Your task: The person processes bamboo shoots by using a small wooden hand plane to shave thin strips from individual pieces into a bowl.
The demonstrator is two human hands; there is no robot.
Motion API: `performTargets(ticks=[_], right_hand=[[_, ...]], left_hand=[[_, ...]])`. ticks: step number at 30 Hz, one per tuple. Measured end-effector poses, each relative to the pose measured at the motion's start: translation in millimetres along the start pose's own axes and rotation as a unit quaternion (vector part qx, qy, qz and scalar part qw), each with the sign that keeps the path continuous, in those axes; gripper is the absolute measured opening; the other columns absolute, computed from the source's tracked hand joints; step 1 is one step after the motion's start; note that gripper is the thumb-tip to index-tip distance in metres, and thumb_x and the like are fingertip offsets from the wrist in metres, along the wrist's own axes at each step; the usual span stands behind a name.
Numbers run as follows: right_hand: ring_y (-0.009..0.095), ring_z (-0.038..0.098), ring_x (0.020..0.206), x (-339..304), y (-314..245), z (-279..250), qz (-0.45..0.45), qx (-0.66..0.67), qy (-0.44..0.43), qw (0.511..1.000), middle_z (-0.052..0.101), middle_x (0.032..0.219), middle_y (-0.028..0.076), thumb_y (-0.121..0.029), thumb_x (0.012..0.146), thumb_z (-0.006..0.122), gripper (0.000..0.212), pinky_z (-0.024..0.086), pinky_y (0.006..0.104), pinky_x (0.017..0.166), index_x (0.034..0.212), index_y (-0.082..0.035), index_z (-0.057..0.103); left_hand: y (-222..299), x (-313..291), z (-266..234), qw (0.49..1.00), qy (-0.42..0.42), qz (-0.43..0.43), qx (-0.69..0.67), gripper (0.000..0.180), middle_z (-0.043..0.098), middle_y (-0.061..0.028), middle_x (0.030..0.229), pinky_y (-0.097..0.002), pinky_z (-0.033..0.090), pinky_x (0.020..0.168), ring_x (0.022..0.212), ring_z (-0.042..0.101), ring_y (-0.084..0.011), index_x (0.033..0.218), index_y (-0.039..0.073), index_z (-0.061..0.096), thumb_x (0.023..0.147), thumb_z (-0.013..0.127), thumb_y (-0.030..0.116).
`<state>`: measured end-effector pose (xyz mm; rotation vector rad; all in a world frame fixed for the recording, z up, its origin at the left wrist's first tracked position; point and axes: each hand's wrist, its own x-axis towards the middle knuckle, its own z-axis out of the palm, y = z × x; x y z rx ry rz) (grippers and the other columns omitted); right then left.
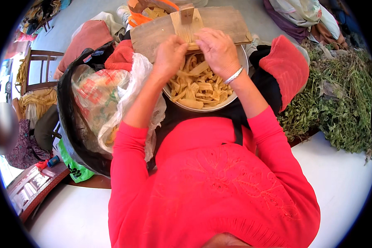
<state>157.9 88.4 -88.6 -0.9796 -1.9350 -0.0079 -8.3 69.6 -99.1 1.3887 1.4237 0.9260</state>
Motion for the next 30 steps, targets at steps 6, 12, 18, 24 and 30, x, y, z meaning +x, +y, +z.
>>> performTargets(ticks=[6,12,18,24,30], right_hand=[[0.034,0.056,0.055,-8.7,-13.9,-27.9,0.143,0.013,-0.141,0.979,0.055,0.057,0.015,-0.028,0.087,0.062,0.029,0.043,0.04,0.048,0.068,-0.006,0.056],[0.026,0.054,0.05,-12.3,-54.4,-94.1,0.19,0.252,-0.344,0.884,0.053,0.056,0.013,-0.024,0.088,0.062,0.029,0.042,0.0334,0.048,0.067,-0.003,0.058],[0.007,0.06,0.064,14.6,-99.8,-140.7,0.276,0.618,-0.184,0.713,0.066,0.075,0.004,-0.009,0.087,0.062,0.018,0.048,0.0217,0.058,0.102,-0.001,0.067],[0.022,0.063,0.056,-22.5,-41.1,-45.7,0.207,0.164,0.006,0.964,0.064,0.065,0.007,-0.019,0.083,0.067,0.013,0.047,0.0296,0.049,0.094,-0.013,0.07],[0.026,0.055,0.046,-46.4,-33.8,-48.4,0.155,0.04,-0.092,0.983,0.051,0.049,0.007,-0.035,0.079,0.067,0.033,0.04,0.0366,0.042,0.062,-0.011,0.055]], left_hand=[[0.2,-27.9,7.0,0.992,-0.095,0.021,-0.083,0.018,0.056,-0.0067,0.06,-0.0286,0.041,0.049,0.054,0.053,-0.0128,0.083,0.002,0.057,0.092,0.054,0.017],[93.5,-69.7,-25.9,0.956,-0.09,0.241,0.141,0.024,0.054,-0.0135,0.065,-0.0297,0.041,0.053,0.055,0.054,-0.018,0.081,0.0,0.06,0.092,0.055,0.021],[100.7,-93.5,-16.9,0.967,-0.142,0.144,-0.153,0.042,0.06,-0.0037,0.077,-0.0243,0.043,0.062,0.066,0.054,-0.0103,0.1,-0.006,0.062,0.097,0.043,0.031],[56.1,-82.4,40.8,0.952,-0.103,-0.032,-0.287,0.031,0.054,0.0031,0.084,-0.0189,0.04,0.064,0.074,0.047,-0.0035,0.119,-0.002,0.052,0.09,0.056,0.009],[23.2,-80.5,27.8,0.972,-0.125,-0.078,-0.18,0.016,0.055,0.0023,0.081,-0.0191,0.04,0.062,0.069,0.046,-0.0028,0.101,0.001,0.06,0.093,0.051,0.011]])
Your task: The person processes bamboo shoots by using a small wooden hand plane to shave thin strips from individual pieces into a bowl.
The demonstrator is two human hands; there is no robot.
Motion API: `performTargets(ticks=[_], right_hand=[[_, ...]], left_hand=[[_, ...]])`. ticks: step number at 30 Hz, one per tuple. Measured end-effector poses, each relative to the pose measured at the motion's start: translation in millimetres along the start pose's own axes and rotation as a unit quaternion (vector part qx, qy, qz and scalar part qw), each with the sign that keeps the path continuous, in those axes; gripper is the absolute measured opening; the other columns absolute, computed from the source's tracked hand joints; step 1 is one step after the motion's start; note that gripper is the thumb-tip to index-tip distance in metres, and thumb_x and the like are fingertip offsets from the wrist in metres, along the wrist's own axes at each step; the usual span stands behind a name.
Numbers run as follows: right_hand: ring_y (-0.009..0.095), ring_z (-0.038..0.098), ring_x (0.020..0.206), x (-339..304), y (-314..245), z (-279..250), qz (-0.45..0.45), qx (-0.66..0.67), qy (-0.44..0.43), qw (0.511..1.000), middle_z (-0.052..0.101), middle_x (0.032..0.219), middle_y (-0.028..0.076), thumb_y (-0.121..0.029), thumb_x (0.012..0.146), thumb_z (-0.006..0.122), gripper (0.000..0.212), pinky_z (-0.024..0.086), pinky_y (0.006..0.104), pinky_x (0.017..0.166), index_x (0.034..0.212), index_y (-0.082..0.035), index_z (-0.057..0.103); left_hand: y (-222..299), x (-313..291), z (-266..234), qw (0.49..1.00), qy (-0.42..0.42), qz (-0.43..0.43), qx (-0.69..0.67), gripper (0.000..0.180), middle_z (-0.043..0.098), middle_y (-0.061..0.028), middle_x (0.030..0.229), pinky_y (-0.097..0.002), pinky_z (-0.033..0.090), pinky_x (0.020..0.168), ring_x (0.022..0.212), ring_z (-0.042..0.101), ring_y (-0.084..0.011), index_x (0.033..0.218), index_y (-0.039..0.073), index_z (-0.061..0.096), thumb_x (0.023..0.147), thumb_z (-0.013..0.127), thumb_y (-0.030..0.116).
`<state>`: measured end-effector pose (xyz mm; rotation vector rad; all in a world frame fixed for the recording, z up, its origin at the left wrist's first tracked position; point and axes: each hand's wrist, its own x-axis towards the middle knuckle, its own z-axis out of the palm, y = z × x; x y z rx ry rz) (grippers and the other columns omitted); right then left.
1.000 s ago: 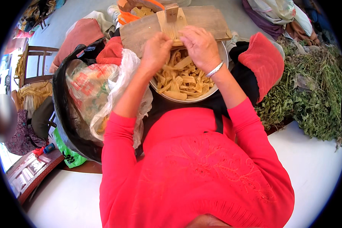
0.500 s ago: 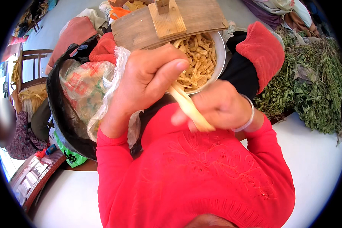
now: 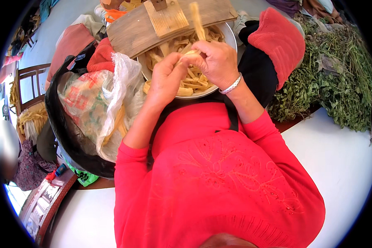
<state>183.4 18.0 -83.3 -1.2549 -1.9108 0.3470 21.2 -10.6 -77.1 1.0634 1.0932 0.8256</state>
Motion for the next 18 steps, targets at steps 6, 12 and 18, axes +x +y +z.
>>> performTargets(ticks=[6,12,18], right_hand=[[0.027,0.056,0.064,-25.1,-4.5,10.9,-0.034,0.033,-0.04,0.998,0.058,0.068,0.007,-0.033,0.083,0.062,0.024,0.045,0.0371,0.059,0.086,-0.009,0.063],[0.028,0.057,0.074,-41.4,-1.3,8.7,-0.067,0.072,-0.095,0.991,0.061,0.082,0.008,-0.03,0.083,0.064,0.042,0.047,0.0355,0.066,0.116,-0.006,0.059],[0.024,0.06,0.081,-23.0,2.7,-48.0,-0.071,-0.004,0.048,0.996,0.065,0.094,0.008,-0.037,0.08,0.067,0.041,0.048,0.0318,0.066,0.111,-0.01,0.064]], left_hand=[[-15.1,-9.2,-1.6,0.998,-0.052,-0.042,-0.02,0.019,0.057,-0.0005,0.077,-0.0191,0.039,0.06,0.065,0.048,-0.0043,0.102,0.0,0.06,0.092,0.048,0.011],[-23.9,-7.6,-20.9,0.988,-0.113,-0.081,-0.065,0.026,0.062,-0.0029,0.084,-0.0264,0.046,0.061,0.067,0.057,-0.0135,0.11,-0.002,0.059,0.09,0.054,0.015],[-15.4,-20.8,-21.4,0.948,-0.014,0.011,0.318,0.021,0.06,-0.0089,0.074,-0.0304,0.045,0.063,0.066,0.056,-0.018,0.102,0.0,0.062,0.091,0.055,0.017]])
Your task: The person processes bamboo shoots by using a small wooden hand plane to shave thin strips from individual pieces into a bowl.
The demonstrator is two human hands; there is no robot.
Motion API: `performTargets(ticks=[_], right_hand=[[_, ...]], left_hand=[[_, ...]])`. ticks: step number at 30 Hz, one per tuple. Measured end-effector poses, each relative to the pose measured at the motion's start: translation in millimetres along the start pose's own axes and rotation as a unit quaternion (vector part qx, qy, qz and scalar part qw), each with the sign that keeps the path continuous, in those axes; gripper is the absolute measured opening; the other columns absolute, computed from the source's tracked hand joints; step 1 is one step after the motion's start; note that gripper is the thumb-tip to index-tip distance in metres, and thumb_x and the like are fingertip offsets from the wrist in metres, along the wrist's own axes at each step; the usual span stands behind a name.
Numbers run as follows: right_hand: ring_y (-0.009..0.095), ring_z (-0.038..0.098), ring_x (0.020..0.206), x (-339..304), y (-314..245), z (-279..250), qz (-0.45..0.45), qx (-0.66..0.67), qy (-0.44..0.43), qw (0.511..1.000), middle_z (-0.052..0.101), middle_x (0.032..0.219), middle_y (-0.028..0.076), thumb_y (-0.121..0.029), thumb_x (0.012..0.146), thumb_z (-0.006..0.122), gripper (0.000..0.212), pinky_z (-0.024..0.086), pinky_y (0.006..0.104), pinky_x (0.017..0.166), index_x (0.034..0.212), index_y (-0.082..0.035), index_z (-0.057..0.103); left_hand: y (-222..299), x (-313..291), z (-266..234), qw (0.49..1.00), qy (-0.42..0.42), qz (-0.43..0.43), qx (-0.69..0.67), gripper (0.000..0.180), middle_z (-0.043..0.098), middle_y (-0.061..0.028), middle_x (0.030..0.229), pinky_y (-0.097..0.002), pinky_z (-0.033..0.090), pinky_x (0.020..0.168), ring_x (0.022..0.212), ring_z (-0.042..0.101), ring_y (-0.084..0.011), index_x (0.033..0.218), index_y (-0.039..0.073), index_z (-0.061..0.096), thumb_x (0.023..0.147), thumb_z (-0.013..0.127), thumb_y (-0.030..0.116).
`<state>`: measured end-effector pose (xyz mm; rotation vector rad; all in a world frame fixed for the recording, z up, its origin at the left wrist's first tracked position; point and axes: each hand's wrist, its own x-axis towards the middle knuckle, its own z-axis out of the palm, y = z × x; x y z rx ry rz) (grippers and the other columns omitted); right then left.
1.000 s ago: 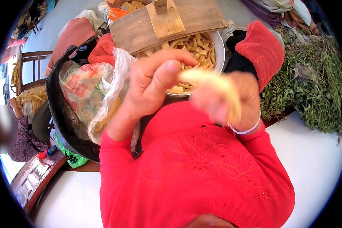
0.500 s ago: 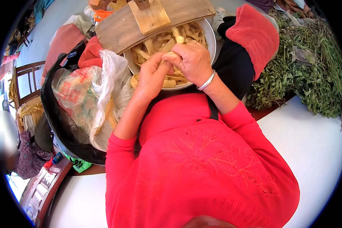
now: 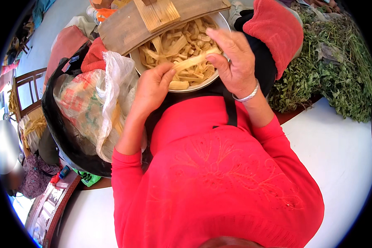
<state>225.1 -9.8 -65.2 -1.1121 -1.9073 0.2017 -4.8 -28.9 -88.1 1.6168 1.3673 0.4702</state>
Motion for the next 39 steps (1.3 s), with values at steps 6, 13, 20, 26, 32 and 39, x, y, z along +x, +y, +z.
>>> performTargets(ticks=[6,13,20,26,32,39], right_hand=[[0.021,0.06,0.069,-6.7,3.4,1.8,0.245,0.174,-0.276,0.913,0.065,0.078,0.007,-0.033,0.091,0.058,0.031,0.049,0.0284,0.064,0.097,-0.003,0.067],[0.003,0.044,0.055,-31.4,12.4,20.0,0.462,0.325,-0.159,0.81,0.053,0.061,-0.003,-0.025,0.094,0.054,0.03,0.036,0.0192,0.048,0.08,-0.001,0.065],[0.004,0.045,0.054,2.8,-42.4,10.6,0.346,0.574,-0.271,0.691,0.051,0.061,-0.004,-0.017,0.091,0.06,0.018,0.036,0.0203,0.049,0.089,-0.001,0.068],[0.006,0.055,0.058,21.0,1.5,55.9,0.277,0.424,-0.021,0.862,0.064,0.073,0.001,-0.017,0.092,0.058,0.023,0.043,0.0197,0.052,0.109,-0.003,0.065],[0.017,0.064,0.064,26.4,2.7,43.6,0.16,-0.009,-0.058,0.985,0.067,0.075,0.003,-0.016,0.09,0.058,0.022,0.049,0.0253,0.057,0.11,-0.014,0.067],[0.029,0.058,0.07,19.3,19.4,54.1,0.051,-0.034,-0.064,0.996,0.059,0.075,0.008,-0.017,0.079,0.06,0.009,0.044,0.0391,0.062,0.084,-0.01,0.065]], left_hand=[[18.4,-3.1,-8.5,0.999,0.007,0.035,0.009,0.018,0.058,-0.0119,0.073,-0.0305,0.044,0.063,0.069,0.055,-0.0246,0.097,0.002,0.062,0.091,0.055,0.017],[34.8,-1.0,-25.5,0.998,-0.058,0.02,-0.015,0.021,0.052,0.002,0.072,-0.0222,0.038,0.06,0.069,0.044,-0.0054,0.095,-0.003,0.061,0.094,0.055,0.016],[31.1,46.8,-17.2,0.982,-0.009,0.042,-0.185,0.031,0.054,0.003,0.067,-0.0201,0.034,0.051,0.057,0.043,-0.0041,0.085,0.0,0.065,0.095,0.053,0.026],[50.7,41.6,10.9,0.876,-0.057,-0.035,-0.478,0.023,0.045,0.0044,0.066,-0.0165,0.023,0.042,0.047,0.03,-0.002,0.114,0.007,0.054,0.095,0.048,0.018],[38.2,52.6,18.4,0.854,-0.091,-0.034,-0.511,0.024,0.048,0.003,0.071,-0.0161,0.024,0.043,0.048,0.03,-0.0015,0.116,0.008,0.051,0.093,0.051,0.012],[10.4,47.5,26.5,0.932,0.002,0.003,-0.363,0.009,0.049,0.0018,0.066,-0.0213,0.035,0.047,0.054,0.043,-0.0058,0.09,0.008,0.058,0.092,0.053,0.014]])
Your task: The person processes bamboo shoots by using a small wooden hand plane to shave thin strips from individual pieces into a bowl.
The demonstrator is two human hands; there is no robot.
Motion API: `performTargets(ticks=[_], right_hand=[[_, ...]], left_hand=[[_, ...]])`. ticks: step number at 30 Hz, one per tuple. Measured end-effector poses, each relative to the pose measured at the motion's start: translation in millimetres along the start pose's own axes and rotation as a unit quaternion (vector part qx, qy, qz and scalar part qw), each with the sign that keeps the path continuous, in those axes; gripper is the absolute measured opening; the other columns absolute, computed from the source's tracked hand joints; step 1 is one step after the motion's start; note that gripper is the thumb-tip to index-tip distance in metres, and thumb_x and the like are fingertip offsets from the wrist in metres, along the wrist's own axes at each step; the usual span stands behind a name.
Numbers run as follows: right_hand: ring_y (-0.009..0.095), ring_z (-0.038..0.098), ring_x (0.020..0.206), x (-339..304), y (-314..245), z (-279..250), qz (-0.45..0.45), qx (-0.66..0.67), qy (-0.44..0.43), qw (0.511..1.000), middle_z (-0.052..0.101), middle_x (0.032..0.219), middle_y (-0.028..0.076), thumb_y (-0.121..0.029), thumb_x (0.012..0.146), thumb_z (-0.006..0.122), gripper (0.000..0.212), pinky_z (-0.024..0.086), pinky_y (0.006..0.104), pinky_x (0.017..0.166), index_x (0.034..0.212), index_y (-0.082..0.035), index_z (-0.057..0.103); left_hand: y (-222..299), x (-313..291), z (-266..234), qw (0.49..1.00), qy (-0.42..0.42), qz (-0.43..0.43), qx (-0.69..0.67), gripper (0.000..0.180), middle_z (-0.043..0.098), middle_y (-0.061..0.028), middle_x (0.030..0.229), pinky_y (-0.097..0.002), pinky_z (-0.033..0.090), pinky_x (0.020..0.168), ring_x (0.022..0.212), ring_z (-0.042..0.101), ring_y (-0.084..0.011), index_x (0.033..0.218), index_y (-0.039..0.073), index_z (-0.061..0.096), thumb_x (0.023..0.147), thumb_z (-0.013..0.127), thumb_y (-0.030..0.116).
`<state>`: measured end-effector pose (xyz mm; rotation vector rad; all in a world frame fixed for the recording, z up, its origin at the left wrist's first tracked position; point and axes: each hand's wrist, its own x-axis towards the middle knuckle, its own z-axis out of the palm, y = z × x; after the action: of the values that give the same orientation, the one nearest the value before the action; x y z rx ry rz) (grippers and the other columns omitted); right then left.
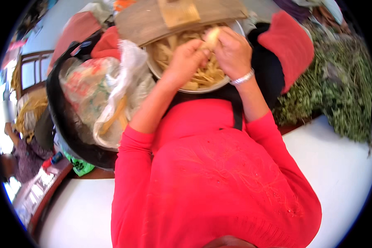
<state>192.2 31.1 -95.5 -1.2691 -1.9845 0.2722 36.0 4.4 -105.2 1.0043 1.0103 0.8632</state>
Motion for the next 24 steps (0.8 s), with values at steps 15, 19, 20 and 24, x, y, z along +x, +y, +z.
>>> performTargets(ticks=[15,19,20,24], right_hand=[[0.014,0.054,0.104,-53.1,16.6,11.4,0.373,0.649,-0.181,0.639,0.057,0.116,0.006,-0.01,0.091,0.057,0.024,0.044,0.0269,0.088,0.112,0.001,0.059],[0.018,0.052,0.108,-36.5,-6.3,14.0,0.196,0.368,-0.04,0.908,0.053,0.119,0.011,0.0,0.088,0.056,0.012,0.04,0.0258,0.092,0.095,0.009,0.06],[0.022,0.052,0.108,-28.3,-8.6,9.6,0.103,0.231,-0.034,0.967,0.054,0.118,0.012,0.002,0.086,0.058,0.008,0.04,0.028,0.092,0.09,0.008,0.061],[0.019,0.054,0.098,-7.4,-16.4,14.8,0.101,0.277,0.045,0.954,0.056,0.108,0.011,-0.002,0.08,0.065,0.008,0.042,0.0265,0.086,0.085,0.004,0.066]], left_hand=[[11.0,-34.1,14.7,0.912,0.123,0.265,0.287,0.016,0.057,-0.0103,0.087,-0.0414,0.047,0.071,0.083,0.057,-0.0342,0.094,0.006,0.059,0.079,0.058,0.013],[24.5,-10.9,16.0,0.92,0.154,0.098,0.346,0.014,0.057,-0.0144,0.087,-0.0437,0.046,0.072,0.084,0.057,-0.0352,0.09,0.005,0.058,0.083,0.055,0.016],[16.0,-1.0,10.3,0.917,0.176,0.12,0.339,0.014,0.058,-0.0182,0.084,-0.0418,0.046,0.07,0.079,0.058,-0.0332,0.086,0.003,0.058,0.085,0.053,0.016],[-3.5,-2.4,-5.7,0.99,0.134,0.036,0.034,0.019,0.052,-0.0005,0.065,-0.0225,0.034,0.045,0.052,0.044,-0.0063,0.082,0.004,0.057,0.092,0.05,0.019]])
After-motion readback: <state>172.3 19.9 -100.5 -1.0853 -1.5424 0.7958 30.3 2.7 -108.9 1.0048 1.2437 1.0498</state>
